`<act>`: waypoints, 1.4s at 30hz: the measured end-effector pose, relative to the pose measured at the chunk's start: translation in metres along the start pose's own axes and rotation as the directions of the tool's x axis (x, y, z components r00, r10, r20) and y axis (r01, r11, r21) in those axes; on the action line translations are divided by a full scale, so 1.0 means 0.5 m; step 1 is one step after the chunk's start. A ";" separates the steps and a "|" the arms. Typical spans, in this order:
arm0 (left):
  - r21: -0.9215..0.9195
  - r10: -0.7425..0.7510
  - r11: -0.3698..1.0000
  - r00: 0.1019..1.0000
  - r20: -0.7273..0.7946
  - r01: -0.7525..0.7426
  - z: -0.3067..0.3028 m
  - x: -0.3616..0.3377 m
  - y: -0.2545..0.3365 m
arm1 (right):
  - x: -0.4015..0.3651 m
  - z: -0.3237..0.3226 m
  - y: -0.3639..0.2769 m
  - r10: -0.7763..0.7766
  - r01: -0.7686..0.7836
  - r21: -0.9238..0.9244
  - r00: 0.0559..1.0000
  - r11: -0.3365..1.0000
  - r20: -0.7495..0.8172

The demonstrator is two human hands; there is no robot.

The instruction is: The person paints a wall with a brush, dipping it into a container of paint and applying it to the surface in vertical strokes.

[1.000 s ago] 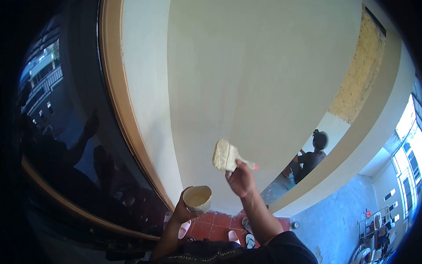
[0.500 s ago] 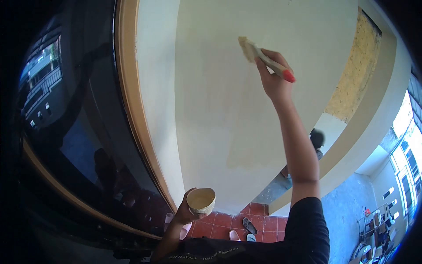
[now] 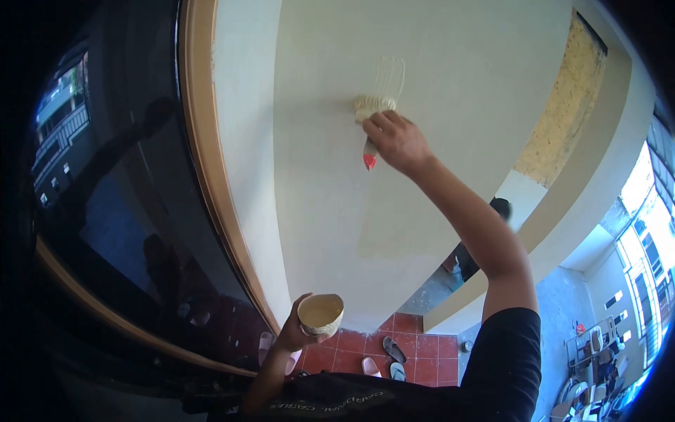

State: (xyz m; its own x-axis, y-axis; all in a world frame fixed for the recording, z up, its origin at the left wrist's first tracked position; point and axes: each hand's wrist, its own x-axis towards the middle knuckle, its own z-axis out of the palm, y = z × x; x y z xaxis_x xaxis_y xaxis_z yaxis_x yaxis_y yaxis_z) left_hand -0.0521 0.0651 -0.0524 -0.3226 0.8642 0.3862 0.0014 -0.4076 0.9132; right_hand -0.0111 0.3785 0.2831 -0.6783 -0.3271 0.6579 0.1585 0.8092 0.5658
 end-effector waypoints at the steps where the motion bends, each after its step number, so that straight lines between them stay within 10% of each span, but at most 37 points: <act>1: -0.026 -0.014 1.000 1.000 0.000 0.014 0.001 -0.001 0.001 | -0.006 -0.006 -0.016 0.000 -0.001 0.008 1.000 1.000 0.010; 6: -0.059 0.001 0.998 1.000 0.012 0.000 0.003 0.004 0.010 | 0.034 -0.001 0.040 0.115 -0.197 0.327 0.961 0.924 0.253; 14: -0.036 -0.014 0.999 1.000 0.010 0.015 0.007 0.008 -0.016 | 0.273 -0.197 0.133 0.446 -0.458 0.113 0.887 0.882 0.120; 18: -0.040 -0.044 0.998 0.999 0.006 0.044 0.012 0.007 -0.012 | 0.229 -0.158 0.161 0.139 -0.132 -0.179 0.990 0.975 0.030; 24: -0.012 -0.020 1.000 1.000 0.017 0.020 0.005 0.007 -0.023 | -0.021 0.037 0.033 -0.108 0.107 0.017 0.992 0.994 0.059; 28: -0.043 -0.016 0.999 1.000 -0.006 0.016 0.010 0.009 0.001 | -0.066 0.027 -0.080 0.017 -0.170 0.290 0.885 0.942 0.465; 36: -0.046 0.009 0.999 1.000 -0.008 -0.009 0.011 0.013 0.009 | 0.174 -0.105 0.077 0.435 -0.495 0.141 0.843 0.857 0.316; 42: 0.003 -0.013 1.000 1.000 -0.004 0.013 0.004 0.008 0.000 | 0.186 -0.142 0.117 0.046 -0.076 -0.165 0.982 0.983 -0.181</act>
State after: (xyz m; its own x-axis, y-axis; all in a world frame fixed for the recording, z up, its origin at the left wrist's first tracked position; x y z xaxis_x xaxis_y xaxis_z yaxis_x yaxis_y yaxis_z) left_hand -0.0513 0.0691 -0.0505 -0.3264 0.8681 0.3739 -0.0003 -0.3957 0.9184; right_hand -0.0142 0.3607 0.4126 -0.5293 -0.3725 0.7623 0.3259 0.7403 0.5880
